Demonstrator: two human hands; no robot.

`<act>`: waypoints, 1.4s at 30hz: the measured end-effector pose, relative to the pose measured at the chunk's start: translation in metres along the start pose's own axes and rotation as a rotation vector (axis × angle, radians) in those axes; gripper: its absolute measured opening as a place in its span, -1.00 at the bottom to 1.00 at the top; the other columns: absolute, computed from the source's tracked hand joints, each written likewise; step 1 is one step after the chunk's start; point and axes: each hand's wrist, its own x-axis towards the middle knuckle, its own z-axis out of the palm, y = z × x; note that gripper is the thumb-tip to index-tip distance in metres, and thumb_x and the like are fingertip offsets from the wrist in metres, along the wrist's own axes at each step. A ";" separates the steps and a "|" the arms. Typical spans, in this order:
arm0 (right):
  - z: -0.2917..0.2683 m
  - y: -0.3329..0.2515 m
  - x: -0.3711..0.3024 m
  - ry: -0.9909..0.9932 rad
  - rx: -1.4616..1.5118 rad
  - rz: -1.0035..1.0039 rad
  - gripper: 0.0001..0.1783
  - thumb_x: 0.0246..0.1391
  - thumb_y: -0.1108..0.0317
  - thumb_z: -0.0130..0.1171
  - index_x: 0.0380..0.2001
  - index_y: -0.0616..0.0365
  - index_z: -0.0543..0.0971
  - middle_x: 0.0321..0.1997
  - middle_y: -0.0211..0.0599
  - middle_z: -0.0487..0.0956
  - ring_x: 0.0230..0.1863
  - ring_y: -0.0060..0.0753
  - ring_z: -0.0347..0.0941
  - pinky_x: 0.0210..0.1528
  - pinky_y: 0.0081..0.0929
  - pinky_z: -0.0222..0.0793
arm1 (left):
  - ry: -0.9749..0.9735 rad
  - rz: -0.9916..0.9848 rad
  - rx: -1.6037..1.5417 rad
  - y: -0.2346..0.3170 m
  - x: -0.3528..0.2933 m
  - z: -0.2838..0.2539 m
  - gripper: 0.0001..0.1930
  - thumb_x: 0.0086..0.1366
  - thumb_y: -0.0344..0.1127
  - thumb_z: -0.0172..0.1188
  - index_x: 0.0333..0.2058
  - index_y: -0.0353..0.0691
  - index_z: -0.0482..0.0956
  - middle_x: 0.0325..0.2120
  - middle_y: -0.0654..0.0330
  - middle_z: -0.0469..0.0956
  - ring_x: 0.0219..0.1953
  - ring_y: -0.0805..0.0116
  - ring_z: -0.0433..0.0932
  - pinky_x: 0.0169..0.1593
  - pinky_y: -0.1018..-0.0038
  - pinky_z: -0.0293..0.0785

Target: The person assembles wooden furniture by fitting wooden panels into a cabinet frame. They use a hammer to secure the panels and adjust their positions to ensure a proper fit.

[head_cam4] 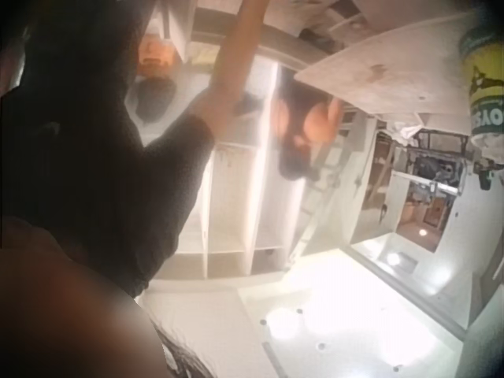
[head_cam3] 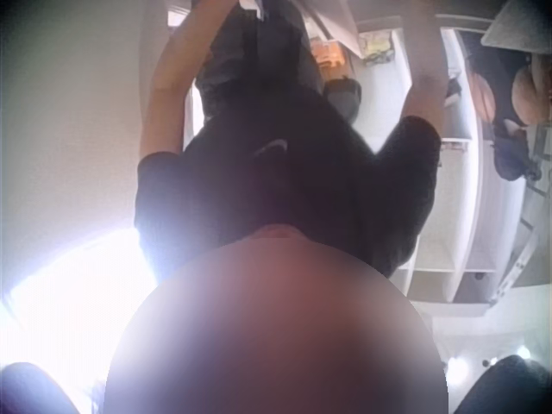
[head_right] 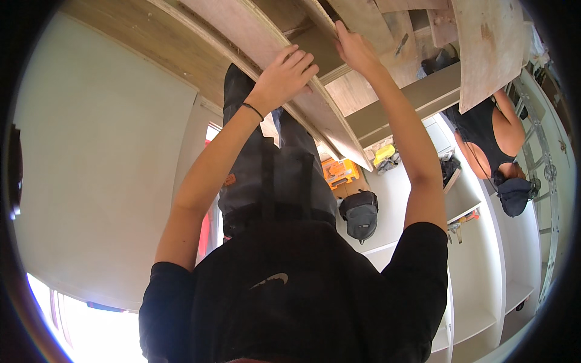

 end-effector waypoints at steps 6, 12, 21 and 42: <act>0.010 0.013 -0.003 -0.021 0.046 0.021 -0.69 0.21 0.41 0.08 -0.12 0.20 0.19 -0.42 0.24 0.55 -0.32 0.38 0.48 -0.33 0.14 0.34 | 0.009 0.001 0.028 0.000 -0.002 -0.001 -0.46 0.00 0.02 0.37 -0.09 -0.10 0.49 -0.05 0.23 0.46 0.11 0.25 0.38 0.38 0.25 0.14; 0.010 0.016 -0.002 -0.003 0.011 0.041 -0.65 0.21 0.43 0.09 -0.08 0.22 0.17 -0.45 0.30 0.53 -0.34 0.44 0.48 -0.35 0.16 0.32 | 0.011 -0.002 0.016 0.000 -0.003 -0.002 -0.47 0.00 0.02 0.36 -0.09 -0.10 0.49 -0.06 0.24 0.47 0.11 0.26 0.38 0.38 0.26 0.14; 0.008 0.013 -0.005 0.035 -0.025 0.000 -0.67 0.19 0.41 0.08 -0.13 0.23 0.17 -0.49 0.26 0.55 -0.40 0.39 0.49 -0.39 0.13 0.38 | 0.020 -0.009 0.000 0.000 -0.005 -0.005 -0.47 -0.01 -0.01 0.38 -0.09 -0.10 0.48 -0.05 0.24 0.46 0.11 0.27 0.38 0.38 0.25 0.14; 0.002 0.007 -0.007 -0.029 -0.016 0.055 -0.67 0.23 0.38 0.08 -0.09 0.21 0.18 -0.49 0.25 0.55 -0.36 0.37 0.51 -0.33 0.14 0.37 | 0.008 0.006 0.017 0.000 -0.005 -0.001 -0.47 0.04 0.01 0.34 -0.07 -0.11 0.48 -0.04 0.23 0.46 0.15 0.26 0.36 0.39 0.25 0.12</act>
